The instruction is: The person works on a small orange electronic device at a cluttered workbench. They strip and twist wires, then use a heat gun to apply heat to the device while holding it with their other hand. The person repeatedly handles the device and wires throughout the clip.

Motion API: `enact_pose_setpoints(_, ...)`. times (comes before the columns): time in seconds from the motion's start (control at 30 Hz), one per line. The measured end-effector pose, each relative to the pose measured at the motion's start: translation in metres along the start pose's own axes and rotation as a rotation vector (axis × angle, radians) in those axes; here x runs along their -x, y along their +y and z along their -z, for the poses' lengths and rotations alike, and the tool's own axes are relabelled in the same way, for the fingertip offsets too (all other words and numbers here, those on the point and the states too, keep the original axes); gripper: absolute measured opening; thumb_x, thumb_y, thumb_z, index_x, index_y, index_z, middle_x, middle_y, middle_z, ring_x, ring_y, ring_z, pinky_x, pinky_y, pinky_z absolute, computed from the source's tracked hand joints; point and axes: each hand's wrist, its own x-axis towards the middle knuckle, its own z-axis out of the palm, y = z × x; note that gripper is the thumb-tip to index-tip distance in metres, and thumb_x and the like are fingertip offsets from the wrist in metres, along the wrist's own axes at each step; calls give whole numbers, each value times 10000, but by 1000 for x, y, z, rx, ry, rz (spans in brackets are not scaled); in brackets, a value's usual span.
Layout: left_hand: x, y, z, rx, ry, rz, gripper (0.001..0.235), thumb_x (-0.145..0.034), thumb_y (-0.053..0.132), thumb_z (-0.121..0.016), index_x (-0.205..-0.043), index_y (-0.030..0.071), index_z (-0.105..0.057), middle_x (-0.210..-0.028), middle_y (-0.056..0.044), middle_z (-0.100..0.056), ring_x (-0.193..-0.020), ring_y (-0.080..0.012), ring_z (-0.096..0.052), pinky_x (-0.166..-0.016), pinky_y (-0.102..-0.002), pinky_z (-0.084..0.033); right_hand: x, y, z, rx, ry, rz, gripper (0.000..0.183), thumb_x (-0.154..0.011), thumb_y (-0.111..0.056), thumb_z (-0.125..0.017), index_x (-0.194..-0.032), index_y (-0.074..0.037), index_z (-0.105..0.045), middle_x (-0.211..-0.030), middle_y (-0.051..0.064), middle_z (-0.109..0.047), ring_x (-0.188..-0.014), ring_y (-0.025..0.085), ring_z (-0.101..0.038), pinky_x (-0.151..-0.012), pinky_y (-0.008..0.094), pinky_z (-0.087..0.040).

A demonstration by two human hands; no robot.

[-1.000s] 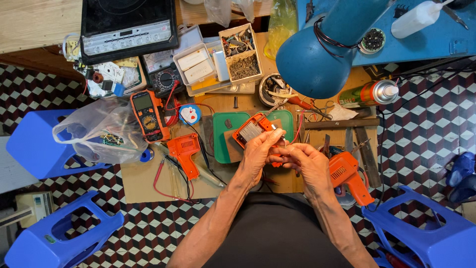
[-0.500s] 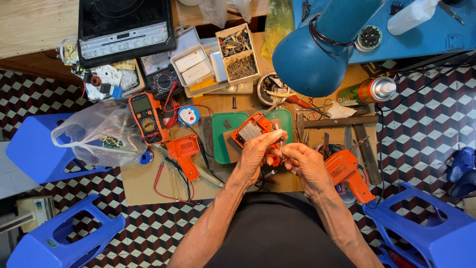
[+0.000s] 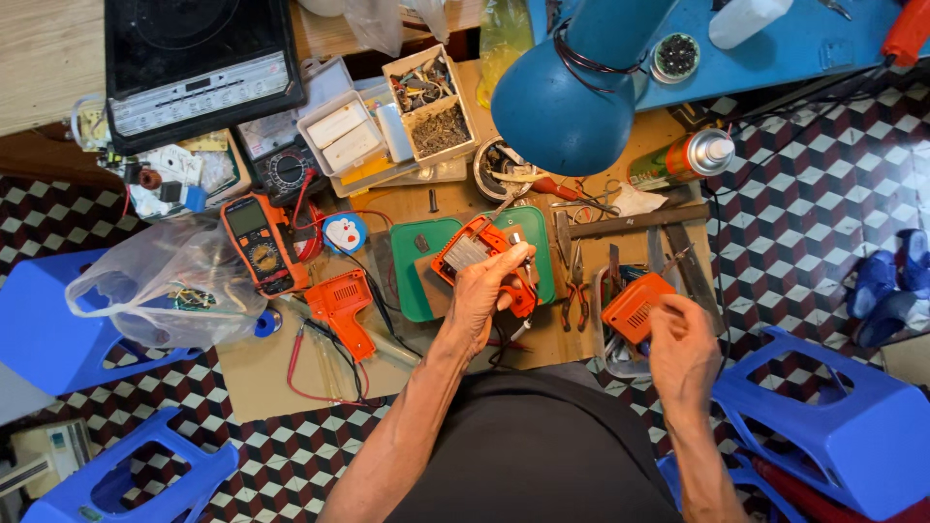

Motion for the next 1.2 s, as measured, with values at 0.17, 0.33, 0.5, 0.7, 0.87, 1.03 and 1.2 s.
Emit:
enact_pose_setpoints(0.17, 8, 4, -2, -7, -50, -8, 463, -933, 415, -710, -1155, 13, -773, -866, -18, -668, -683, -45, -507, -500, -193, -338, -16, 65, 9, 615, -70, 119, 796, -735, -148, -786, -1441, 20, -458, -1455, 258, -450, -1257, 437, -522, -1010, 572, -434)
enact_pose_setpoints(0.33, 16, -4, -1, -41, 7, -3, 417, -950, 388, -688, -1134, 18, -745, -843, 28, -652, -658, -21, -511, -508, -188, -326, -32, 101, -19, 692, -63, 200, 796, -688, -74, -729, -1436, -1, -465, -1299, 237, -491, -1137, 429, -580, -1029, 592, -414)
enact_pose_setpoints(0.5, 23, -7, -14, 18, 76, -23, 382, -941, 363, -659, -1095, 29, -764, -770, 21, -622, -587, -40, -455, -469, -218, -273, -37, 102, -2, 580, -12, 328, 685, -700, -30, -703, -1359, -63, -521, -1331, 166, -488, -1045, 446, -602, -926, 576, -477)
enact_pose_setpoints(0.7, 21, -13, -16, 117, 259, 28, 420, -904, 338, -683, -1176, 30, -769, -929, 43, -722, -692, -58, -526, -493, -215, -300, -54, 81, 48, 151, -13, 310, 673, -683, -108, -752, -1309, -10, -523, -1232, 147, -556, -1045, 323, -646, -817, 414, -564)
enact_pose_setpoints(0.87, 20, -24, -25, 170, 307, 37, 442, -910, 335, -697, -1203, 15, -780, -991, 26, -703, -713, -60, -496, -484, -213, -287, -82, 12, 76, -365, -210, 292, 284, -906, -239, -721, -1035, 3, -650, -849, 99, -608, -714, 209, -580, -616, 336, -494)
enact_pose_setpoints(1.03, 16, -28, -30, 237, 331, 26, 450, -940, 327, -714, -1235, -6, -779, -1002, -21, -644, -750, -73, -512, -548, -209, -429, -121, -84, 46, -657, -84, 28, 283, -882, -301, -718, -979, -47, -639, -682, 35, -603, -581, 127, -589, -529, 297, -509)
enact_pose_setpoints(1.2, 17, -23, -20, 246, 310, 68, 448, -874, 327, -713, -1191, 15, -767, -1041, 5, -748, -713, -62, -502, -467, -207, -265, -154, -121, 8, -725, -26, 135, 307, -890, -282, -723, -999, -22, -599, -629, 60, -582, -520, 164, -576, -505, 315, -476)
